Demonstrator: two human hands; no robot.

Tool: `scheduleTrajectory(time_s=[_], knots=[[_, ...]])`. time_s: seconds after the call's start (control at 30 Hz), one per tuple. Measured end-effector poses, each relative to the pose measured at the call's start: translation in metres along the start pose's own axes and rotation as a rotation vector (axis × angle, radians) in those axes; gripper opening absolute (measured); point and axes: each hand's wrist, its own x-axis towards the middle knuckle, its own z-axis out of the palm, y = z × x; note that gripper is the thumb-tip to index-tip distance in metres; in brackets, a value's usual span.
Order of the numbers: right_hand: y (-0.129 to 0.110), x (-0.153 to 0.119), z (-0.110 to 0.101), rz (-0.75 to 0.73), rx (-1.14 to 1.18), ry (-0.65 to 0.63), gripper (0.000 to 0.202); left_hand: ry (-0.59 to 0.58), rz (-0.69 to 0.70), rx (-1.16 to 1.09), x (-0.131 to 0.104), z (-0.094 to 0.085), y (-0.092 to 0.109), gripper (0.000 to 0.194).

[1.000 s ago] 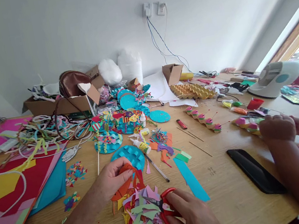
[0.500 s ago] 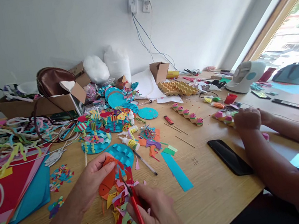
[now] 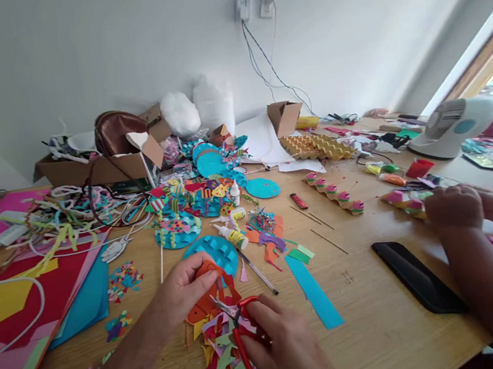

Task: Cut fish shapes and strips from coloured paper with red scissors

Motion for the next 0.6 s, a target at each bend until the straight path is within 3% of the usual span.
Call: scheduleTrajectory(time_s=[0.17,0.3,0.6], knots=[[0.019,-0.01,-0.008,-0.044,-0.112,0.135,0.014,-0.029,-0.028,-0.008,0.002,-0.001,-0.003,0.013],[0.017,-0.013,-0.018,-0.032,-0.151,0.193,0.015,-0.035,0.033,0.039,0.003,-0.003,-0.007,0.012],[0.01,-0.008,-0.03,-0.128,-0.164,0.041,0.012,-0.028,0.089,0.117,0.001,-0.008,-0.005,0.013]])
